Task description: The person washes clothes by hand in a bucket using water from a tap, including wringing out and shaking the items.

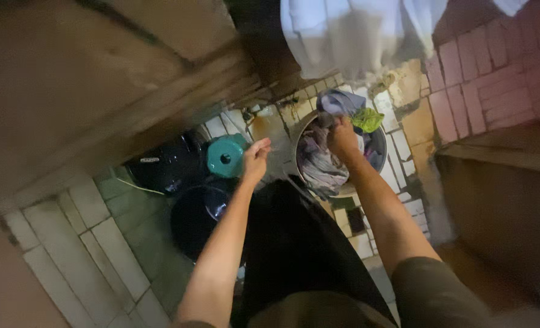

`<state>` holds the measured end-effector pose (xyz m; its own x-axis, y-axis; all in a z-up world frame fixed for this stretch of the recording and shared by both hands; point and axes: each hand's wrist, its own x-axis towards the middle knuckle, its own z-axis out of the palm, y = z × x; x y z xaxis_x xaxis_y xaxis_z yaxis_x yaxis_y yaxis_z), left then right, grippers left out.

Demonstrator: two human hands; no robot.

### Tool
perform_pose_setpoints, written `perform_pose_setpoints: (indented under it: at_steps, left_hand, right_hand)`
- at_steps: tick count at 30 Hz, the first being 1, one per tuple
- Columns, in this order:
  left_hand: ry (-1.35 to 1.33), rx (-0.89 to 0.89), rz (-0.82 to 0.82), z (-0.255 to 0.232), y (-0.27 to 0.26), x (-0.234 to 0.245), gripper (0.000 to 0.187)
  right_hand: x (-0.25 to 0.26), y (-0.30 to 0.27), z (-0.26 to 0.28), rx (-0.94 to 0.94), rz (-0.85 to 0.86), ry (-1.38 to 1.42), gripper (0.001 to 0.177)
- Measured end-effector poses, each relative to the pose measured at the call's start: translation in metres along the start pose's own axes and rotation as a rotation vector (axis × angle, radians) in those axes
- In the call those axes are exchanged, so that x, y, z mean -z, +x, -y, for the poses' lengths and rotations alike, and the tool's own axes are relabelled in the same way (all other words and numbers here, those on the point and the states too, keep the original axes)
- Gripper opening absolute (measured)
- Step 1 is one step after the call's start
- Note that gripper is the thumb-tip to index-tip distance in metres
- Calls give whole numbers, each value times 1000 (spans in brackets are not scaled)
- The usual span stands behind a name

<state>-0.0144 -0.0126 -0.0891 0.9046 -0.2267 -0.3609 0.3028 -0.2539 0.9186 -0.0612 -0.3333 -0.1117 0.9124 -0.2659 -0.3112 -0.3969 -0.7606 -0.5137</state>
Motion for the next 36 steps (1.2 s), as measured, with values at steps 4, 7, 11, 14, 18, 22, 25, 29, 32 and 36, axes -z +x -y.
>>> perform_pose_setpoints:
  at_steps: [4,7,11,14,18,22,25,29,32,36]
  left_hand:
    - [-61,63,28,-19,-5,9,35]
    - [-154,138,35,-36,-12,10,30]
    - [-346,180,106,-53,-13,17,37]
    - [-415,228,143,-62,-10,23,38]
    - [-499,378,125,-59,17,30,40]
    - [-436,395,151,-22,42,26,42]
    - [-396,450,131,-12,53,11,44]
    - [-175,638,256,-30,49,4,59]
    - [-182,727,489,-29,43,-20,78]
    - [-405,851,682,-14,19,-84,97]
  right_hand:
    - [-9,52,-17,136,23,-197,53]
    - [-22,69,-17,-14,194,-291,41]
    - [-39,63,-14,74,107,-153,53]
    - [-40,58,-17,111,118,-246,39]
    - [-28,7,-18,-526,75,925,23]
    - [18,-64,4,-268,35,1056,24]
    - [52,-102,31,-256,44,1217,24]
    - [85,-129,67,-348,48,1315,28]
    - [109,-140,87,-211,36,1449,27]
    - [119,-145,103,-246,59,1029,31]
